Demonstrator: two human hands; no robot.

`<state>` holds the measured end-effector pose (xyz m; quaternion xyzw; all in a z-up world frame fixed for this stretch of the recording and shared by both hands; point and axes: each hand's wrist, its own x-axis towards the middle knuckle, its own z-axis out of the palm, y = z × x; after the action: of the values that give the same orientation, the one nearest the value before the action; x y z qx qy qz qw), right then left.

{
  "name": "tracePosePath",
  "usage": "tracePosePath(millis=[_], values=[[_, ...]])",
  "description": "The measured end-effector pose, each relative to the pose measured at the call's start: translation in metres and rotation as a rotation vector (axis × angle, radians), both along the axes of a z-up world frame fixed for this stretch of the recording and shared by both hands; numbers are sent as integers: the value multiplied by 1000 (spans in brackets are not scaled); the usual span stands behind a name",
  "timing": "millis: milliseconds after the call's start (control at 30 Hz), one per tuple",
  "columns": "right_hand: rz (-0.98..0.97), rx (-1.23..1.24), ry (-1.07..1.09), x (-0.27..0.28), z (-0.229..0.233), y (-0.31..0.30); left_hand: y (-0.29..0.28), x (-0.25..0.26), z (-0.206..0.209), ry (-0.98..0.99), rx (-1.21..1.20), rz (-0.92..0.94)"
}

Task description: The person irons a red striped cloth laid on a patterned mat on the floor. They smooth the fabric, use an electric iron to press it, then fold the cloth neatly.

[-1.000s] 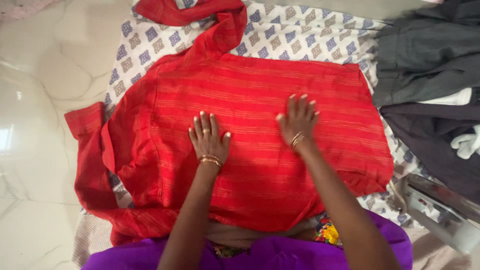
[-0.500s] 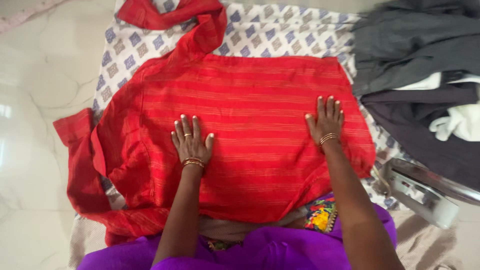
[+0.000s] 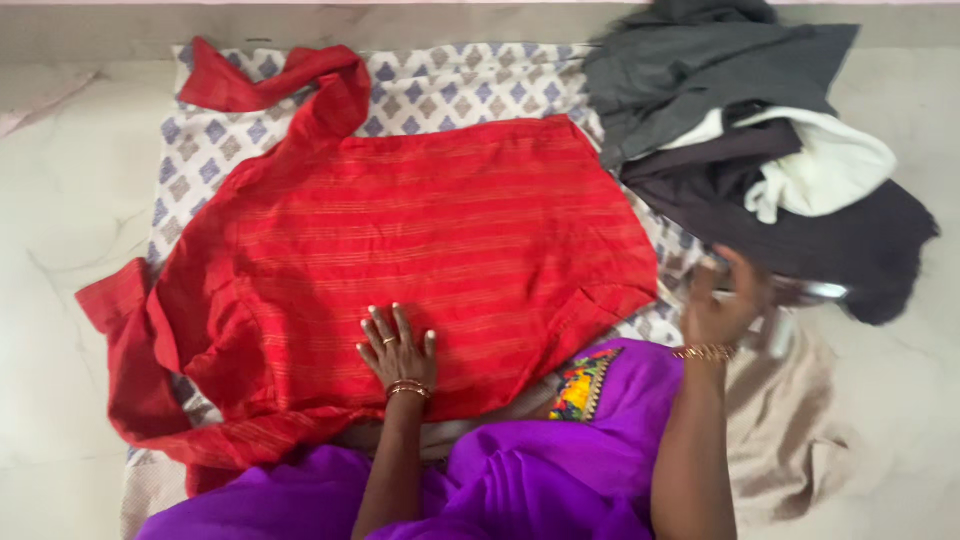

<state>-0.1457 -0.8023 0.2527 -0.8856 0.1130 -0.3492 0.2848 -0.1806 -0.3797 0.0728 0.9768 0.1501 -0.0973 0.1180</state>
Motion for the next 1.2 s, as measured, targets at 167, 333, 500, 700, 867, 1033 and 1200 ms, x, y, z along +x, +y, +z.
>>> tracePosePath(millis=[167,333,500,700,867,1033,1200], values=[[-377,-270,-84,-77,-9,-57,1,-11,-17,-140,-3,-46],[-322,136,48,-82,-58,-101,1,-14,-24,-210,2,-51],[-15,845,-213,-68,-110,-133,3,-13,-23,-226,-23,-42],[-111,728,-61,-66,-122,-135,1,-13,-10,-228,-40,-23],[-215,841,-322,-65,-81,-127,2,-13,-7,-256,-48,-18],[-136,999,-739,-82,-30,-155,2,-13,-10,-281,-41,-28],[-308,743,-875,-93,47,-174,1,-13,-8,-270,-36,-24]])
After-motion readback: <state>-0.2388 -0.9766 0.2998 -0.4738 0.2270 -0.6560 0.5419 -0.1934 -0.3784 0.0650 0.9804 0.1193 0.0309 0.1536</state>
